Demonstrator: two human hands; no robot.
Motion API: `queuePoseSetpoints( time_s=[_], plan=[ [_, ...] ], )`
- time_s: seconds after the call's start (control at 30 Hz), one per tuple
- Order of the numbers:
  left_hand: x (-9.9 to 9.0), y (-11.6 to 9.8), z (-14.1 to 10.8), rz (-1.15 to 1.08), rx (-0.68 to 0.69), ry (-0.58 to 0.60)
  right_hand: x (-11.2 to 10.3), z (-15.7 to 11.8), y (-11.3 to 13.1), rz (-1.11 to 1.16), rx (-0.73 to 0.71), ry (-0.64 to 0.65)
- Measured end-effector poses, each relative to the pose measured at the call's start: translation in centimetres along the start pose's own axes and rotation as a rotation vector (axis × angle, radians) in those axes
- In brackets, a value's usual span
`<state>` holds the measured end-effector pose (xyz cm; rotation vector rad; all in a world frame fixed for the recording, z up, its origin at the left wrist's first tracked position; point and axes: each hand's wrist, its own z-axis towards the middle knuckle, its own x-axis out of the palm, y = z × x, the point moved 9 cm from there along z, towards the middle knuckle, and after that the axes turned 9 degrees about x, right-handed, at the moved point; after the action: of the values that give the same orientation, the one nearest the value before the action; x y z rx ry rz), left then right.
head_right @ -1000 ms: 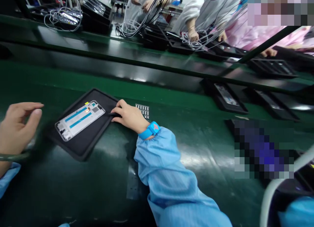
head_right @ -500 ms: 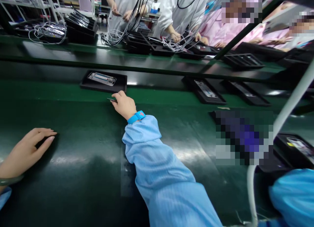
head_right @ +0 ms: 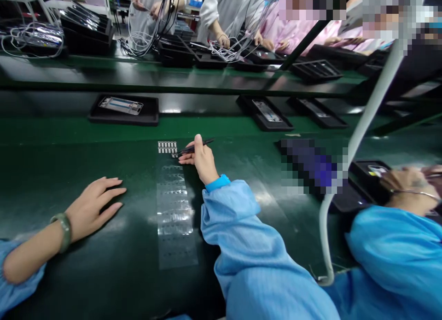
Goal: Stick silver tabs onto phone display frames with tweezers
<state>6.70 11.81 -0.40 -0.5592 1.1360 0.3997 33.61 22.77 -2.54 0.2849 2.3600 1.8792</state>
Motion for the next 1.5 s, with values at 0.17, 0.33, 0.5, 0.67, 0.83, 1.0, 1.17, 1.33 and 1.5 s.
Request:
queuePoseSetpoints(
  time_s=[0.17, 0.33, 0.5, 0.67, 0.83, 1.0, 1.17, 1.33, 1.5],
  plan=[
    [3.0, -0.4, 8.2, -0.014, 0.038, 0.020, -0.5, 0.8, -0.5, 0.055, 0.020, -0.054],
    [5.4, 0.9, 13.3, 0.001, 0.020, 0.083, -1.0, 1.1, -0.7, 0.019, 0.037, -0.110],
    [5.9, 1.2, 13.7, 0.021, 0.010, 0.146, -0.6, 1.2, -0.8, -0.043, 0.068, -0.113],
    [5.9, 1.1, 13.4, 0.038, -0.005, 0.166, -0.3, 1.1, -0.7, -0.041, 0.096, -0.108],
    [5.9, 1.1, 13.5, 0.041, -0.018, 0.170, -0.1, 1.1, -0.8, 0.037, 0.148, -0.072],
    [6.0, 0.9, 13.4, 0.034, -0.020, 0.158, -0.5, 1.6, -0.9, 0.173, 0.177, -0.020],
    [5.6, 0.9, 13.3, 0.015, -0.013, 0.107, -1.7, 2.5, -0.8, 0.312, 0.129, -0.040],
    [3.8, 0.1, 12.9, -0.022, 0.029, 0.037, -2.1, 2.7, -0.5, 0.386, 0.065, -0.078],
    [3.8, -2.2, 12.0, -0.096, 0.195, 0.088, -5.8, 3.7, -0.1, 0.352, -0.089, -0.287]
  ],
)
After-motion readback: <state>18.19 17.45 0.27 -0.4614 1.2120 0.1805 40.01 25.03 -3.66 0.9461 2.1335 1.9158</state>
